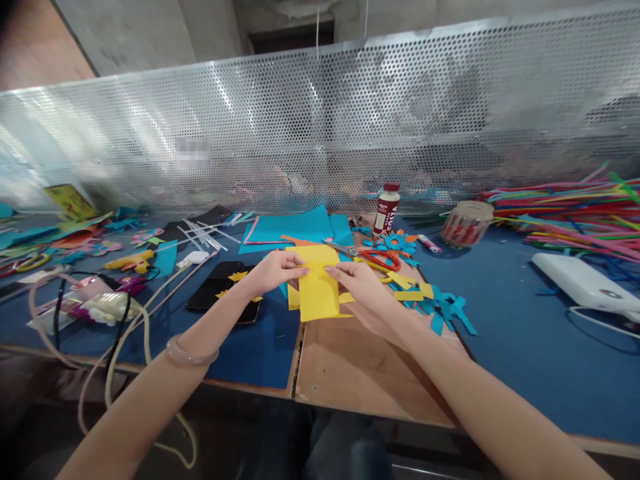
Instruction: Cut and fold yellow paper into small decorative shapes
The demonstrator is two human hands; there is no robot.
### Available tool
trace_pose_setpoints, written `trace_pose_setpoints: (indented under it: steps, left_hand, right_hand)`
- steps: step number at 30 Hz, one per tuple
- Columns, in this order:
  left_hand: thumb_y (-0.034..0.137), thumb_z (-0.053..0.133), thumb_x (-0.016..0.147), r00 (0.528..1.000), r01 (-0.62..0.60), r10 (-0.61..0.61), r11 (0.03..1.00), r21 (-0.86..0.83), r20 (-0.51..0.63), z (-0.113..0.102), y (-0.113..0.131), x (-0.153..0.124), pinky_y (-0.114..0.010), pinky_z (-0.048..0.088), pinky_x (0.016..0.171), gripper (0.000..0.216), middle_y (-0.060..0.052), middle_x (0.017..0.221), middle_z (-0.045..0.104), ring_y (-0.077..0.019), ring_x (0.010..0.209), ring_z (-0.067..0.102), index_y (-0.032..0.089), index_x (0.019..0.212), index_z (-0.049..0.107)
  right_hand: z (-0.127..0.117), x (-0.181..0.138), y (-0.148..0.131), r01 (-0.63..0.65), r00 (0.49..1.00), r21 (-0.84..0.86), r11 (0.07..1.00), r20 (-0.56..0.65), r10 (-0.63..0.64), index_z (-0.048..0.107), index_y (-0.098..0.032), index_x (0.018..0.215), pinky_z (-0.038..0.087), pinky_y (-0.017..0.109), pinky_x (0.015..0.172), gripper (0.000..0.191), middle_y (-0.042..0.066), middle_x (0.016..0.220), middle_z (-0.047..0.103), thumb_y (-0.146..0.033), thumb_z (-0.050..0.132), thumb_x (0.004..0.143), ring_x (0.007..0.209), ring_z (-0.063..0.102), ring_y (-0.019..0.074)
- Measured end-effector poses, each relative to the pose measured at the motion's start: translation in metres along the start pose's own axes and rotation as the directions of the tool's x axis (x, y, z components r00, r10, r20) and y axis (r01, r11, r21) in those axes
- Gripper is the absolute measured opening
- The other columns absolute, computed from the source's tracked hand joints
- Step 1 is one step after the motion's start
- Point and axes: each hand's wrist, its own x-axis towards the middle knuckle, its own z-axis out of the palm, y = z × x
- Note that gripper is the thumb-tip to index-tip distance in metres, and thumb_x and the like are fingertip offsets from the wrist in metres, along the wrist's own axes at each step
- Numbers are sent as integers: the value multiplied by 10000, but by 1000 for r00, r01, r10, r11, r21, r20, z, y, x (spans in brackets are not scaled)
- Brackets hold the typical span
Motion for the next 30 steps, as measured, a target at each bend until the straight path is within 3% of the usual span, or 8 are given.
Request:
trace_pose_setpoints:
  steps: [5,8,10,14,21,30]
  left_hand:
    - [389,593,763,996,-85,90,978,190,-18,3,2,1,-227,502,514,300,-47,756,628,-125,635,596,138,927,592]
    - [393,572,776,978,-182,204,937,297,-46,11,5,4,-223,481,591,276,-61,862,649,-128,728,593,151,898,628]
    - [371,577,774,971,-209,236,919,333,-40,15,6,7,-235,470,651,243,-59,830,661,-129,730,591,139,807,641]
    - [326,584,766,970,-186,230,910,369,-78,19,4,9,-240,449,630,204,-51,751,660,-136,688,582,131,745,641]
    - [314,595,756,965,-158,234,880,448,-120,18,5,7,-233,412,586,176,-26,734,657,-115,622,543,147,722,639]
    - [336,601,761,934,-181,309,842,508,-180,9,6,6,-234,394,603,183,-16,753,670,-125,664,550,164,738,660]
  right_hand:
    - [6,-2,-1,106,994,-230,967,-13,-112,620,-166,726,413,258,561,394,18,684,585,-554,552,744,619,516,143]
    - [13,-4,-2,151,986,-352,924,-11,-165,572,-166,648,345,233,505,425,-2,625,508,-568,508,770,564,427,114]
    - [18,-5,-2,149,986,-368,918,-15,-166,552,-165,625,325,230,488,450,-5,611,481,-584,487,776,551,397,107]
    - [23,-7,-3,101,994,-312,945,-17,-112,576,-161,654,344,234,499,436,-3,625,504,-581,518,754,563,428,111]
    - [25,-10,-5,-46,994,-93,995,93,55,612,-145,718,425,253,558,333,10,671,562,-479,613,718,596,506,111]
    - [28,-13,-6,-116,976,53,992,192,104,489,-171,602,359,232,492,330,-36,593,434,-441,671,657,535,426,81]
